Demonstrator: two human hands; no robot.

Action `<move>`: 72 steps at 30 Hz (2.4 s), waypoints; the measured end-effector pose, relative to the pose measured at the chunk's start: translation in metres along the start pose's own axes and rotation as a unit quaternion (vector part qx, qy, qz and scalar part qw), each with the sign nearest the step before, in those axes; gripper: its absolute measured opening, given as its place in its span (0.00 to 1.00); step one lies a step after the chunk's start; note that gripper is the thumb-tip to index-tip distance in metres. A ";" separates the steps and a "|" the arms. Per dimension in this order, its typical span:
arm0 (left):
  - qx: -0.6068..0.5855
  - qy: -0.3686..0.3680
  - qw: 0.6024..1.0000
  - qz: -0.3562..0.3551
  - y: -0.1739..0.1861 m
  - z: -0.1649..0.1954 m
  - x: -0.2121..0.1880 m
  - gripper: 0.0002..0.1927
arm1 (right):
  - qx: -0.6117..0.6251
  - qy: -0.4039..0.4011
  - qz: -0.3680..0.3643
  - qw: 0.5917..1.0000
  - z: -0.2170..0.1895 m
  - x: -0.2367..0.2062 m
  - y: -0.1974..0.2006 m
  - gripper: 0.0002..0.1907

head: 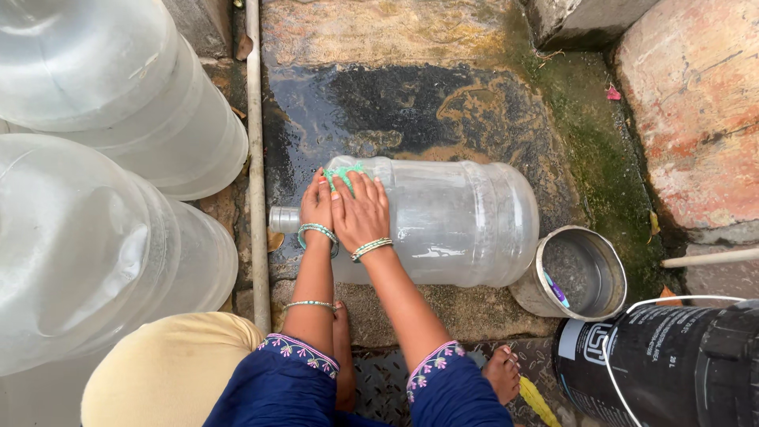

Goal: The person cleans a large plastic water dispenser bottle using a toothbrush and a green sponge. They scrub the inside and outside of the bottle, rinse it with water from a bucket, and wipe it down.

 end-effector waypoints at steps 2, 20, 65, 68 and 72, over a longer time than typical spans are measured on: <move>0.050 0.008 0.998 0.030 0.004 -0.003 0.001 0.24 | -0.059 0.036 0.021 0.997 0.023 -0.016 0.022 0.29; 0.087 0.082 0.993 0.015 -0.014 0.010 0.030 0.26 | 0.018 0.042 0.132 0.990 0.000 -0.093 -0.020 0.35; 0.137 -0.004 0.989 0.054 0.021 0.005 -0.042 0.35 | -0.044 0.147 0.042 0.987 0.025 -0.099 0.004 0.35; 0.148 0.031 0.988 0.042 0.020 0.005 -0.041 0.35 | -0.149 0.150 0.120 0.970 0.099 -0.126 0.033 0.35; 0.150 0.043 0.987 0.035 0.018 0.007 -0.037 0.34 | -0.157 -0.077 0.186 0.967 0.227 -0.167 0.094 0.34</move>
Point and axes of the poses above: each hand's wrist, its own x-axis towards the middle knuckle, its own y-axis out of the back of the hand, z = x × y, the point moved 9 cm from there along x, towards the middle knuckle, and after that the axes turned 4 degrees about z, right-handed, at the moved point
